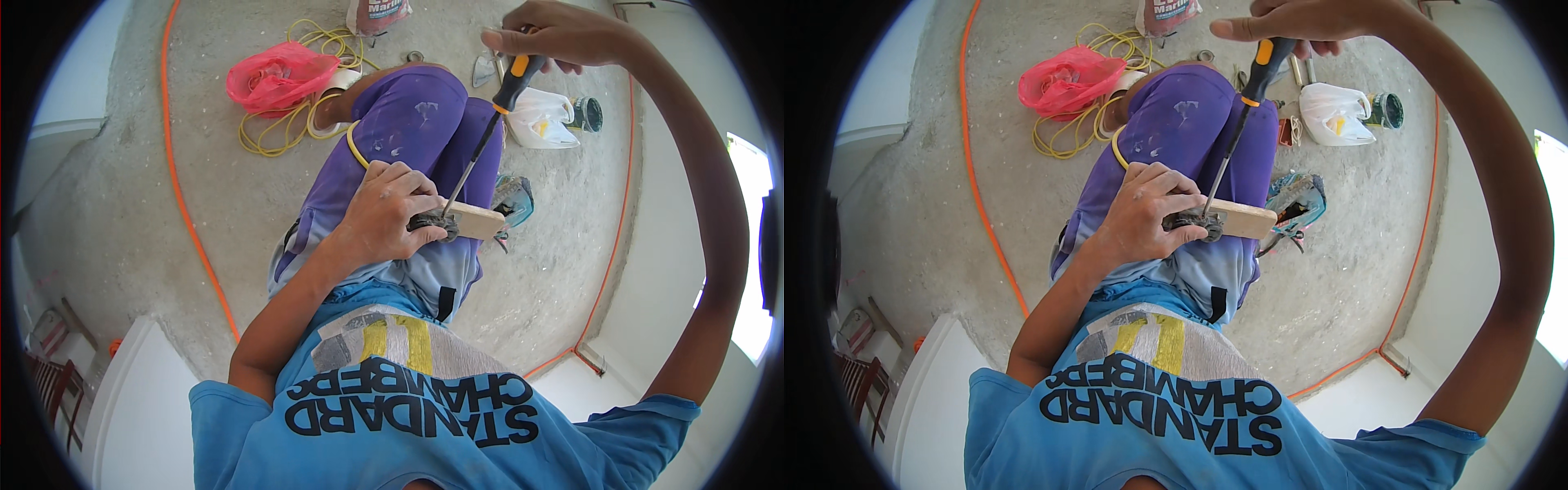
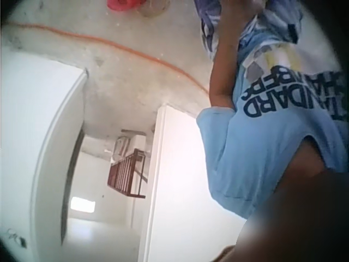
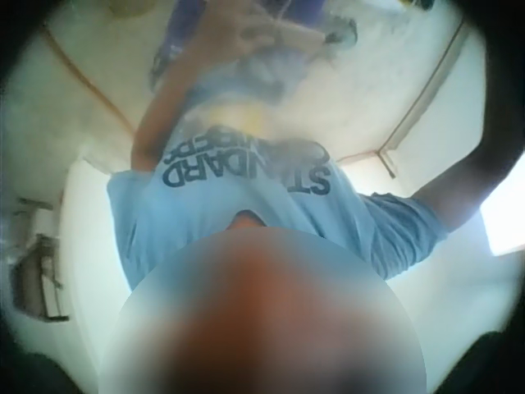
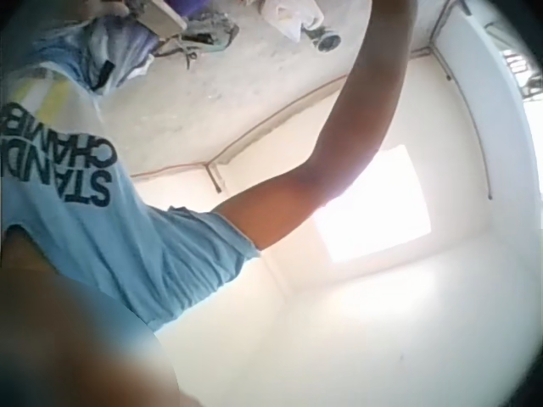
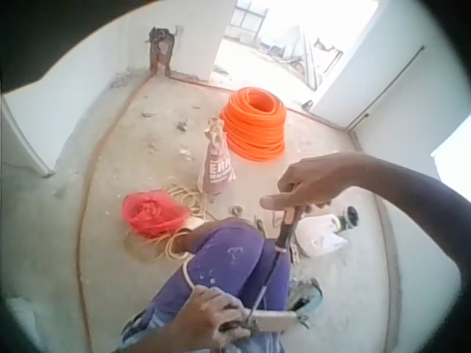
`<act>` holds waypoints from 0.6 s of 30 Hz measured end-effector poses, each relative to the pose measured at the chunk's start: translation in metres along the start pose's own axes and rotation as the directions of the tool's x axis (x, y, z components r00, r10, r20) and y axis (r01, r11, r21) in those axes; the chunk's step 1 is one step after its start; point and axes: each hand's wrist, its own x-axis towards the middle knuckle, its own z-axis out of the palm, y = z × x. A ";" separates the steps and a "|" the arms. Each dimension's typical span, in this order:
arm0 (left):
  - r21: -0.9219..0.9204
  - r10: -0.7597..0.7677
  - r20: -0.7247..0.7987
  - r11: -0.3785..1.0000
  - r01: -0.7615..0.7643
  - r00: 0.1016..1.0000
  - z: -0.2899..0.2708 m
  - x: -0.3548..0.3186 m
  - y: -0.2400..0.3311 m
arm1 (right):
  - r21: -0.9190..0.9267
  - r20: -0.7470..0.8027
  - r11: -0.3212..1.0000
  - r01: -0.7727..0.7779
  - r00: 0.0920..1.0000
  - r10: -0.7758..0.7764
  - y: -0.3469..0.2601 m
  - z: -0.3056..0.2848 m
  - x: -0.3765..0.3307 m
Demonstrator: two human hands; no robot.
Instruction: The recorder is assembling an electrical outlet by wiring a socket onto a small piece of wood.
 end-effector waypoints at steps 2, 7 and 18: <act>-0.003 0.021 -0.016 1.000 -0.021 1.000 0.000 0.002 -0.001 | 0.052 0.041 0.985 -0.164 0.986 0.162 0.022 0.006 0.031; 0.001 0.032 -0.016 1.000 -0.032 0.999 -0.002 -0.002 -0.003 | 0.313 -0.241 0.942 0.120 0.969 -0.043 0.049 0.053 0.071; 0.032 0.056 -0.029 0.998 -0.055 0.998 0.007 0.001 -0.006 | 0.885 -0.280 -0.366 0.289 0.957 0.078 0.002 0.083 0.076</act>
